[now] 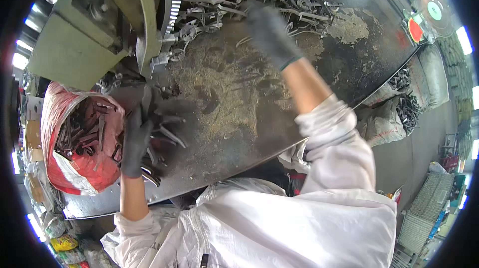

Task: The person assembles small metal mechanical components by hand, using a press machine to join them on an industrial workbench.

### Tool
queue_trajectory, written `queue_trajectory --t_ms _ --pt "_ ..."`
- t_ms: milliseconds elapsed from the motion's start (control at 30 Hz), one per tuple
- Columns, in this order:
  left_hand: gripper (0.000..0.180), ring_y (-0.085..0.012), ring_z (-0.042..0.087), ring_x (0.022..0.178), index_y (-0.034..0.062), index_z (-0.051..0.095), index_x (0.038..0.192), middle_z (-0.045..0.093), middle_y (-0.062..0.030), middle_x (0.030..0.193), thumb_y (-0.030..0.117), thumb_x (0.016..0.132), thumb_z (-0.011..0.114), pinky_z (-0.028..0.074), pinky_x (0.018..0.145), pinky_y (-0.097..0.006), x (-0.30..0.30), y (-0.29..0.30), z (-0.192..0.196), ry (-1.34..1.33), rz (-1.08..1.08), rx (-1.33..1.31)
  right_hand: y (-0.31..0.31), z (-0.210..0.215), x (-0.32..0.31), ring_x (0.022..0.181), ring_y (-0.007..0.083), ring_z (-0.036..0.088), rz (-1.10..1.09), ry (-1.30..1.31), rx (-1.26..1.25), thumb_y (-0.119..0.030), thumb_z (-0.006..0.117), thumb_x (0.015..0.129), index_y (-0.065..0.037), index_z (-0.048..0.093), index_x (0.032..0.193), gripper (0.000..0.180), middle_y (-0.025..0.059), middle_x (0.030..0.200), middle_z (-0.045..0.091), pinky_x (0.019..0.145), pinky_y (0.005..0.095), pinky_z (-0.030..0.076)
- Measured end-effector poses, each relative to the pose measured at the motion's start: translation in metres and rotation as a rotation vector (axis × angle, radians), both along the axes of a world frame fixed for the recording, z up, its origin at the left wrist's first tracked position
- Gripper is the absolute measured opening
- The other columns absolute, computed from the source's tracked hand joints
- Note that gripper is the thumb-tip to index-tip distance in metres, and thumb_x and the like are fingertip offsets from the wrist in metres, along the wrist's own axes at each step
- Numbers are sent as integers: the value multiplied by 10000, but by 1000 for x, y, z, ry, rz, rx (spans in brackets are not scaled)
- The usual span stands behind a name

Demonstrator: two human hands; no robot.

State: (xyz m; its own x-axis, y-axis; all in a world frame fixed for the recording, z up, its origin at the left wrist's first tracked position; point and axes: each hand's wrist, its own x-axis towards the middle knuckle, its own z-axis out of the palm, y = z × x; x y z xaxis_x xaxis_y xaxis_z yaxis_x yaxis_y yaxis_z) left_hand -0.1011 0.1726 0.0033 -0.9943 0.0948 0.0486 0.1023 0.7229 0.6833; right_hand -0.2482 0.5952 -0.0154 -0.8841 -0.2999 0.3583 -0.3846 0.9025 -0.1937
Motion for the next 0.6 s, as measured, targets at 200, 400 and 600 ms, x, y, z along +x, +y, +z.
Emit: queue_trajectory --t_ms 200,400,600 --pt "216 -331 607 794 -33 592 1069 611 -217 868 147 962 646 480 748 -464 6 11 5 -56 -45 128 124 -42 -31 1335 417 550 -295 17 346 25 640 836 -193 389 1603 836 267 1523 478 1052 455 516" --pt "250 -162 598 835 -46 615 1034 641 -99 887 195 992 664 505 764 -389 8 -9 8 -474 129 240 22 -15 19 1188 416 646 -68 -20 -98 -19 596 944 -103 532 1461 527 208 1282 667 1002 505 536" --pt "411 -135 649 857 -50 654 1131 676 -72 927 351 1060 598 540 776 -323 9 -23 9 -189 83 144 -134 35 83 720 97 649 -17 -688 -1146 -124 674 1023 -35 680 1275 268 38 983 713 656 234 557"
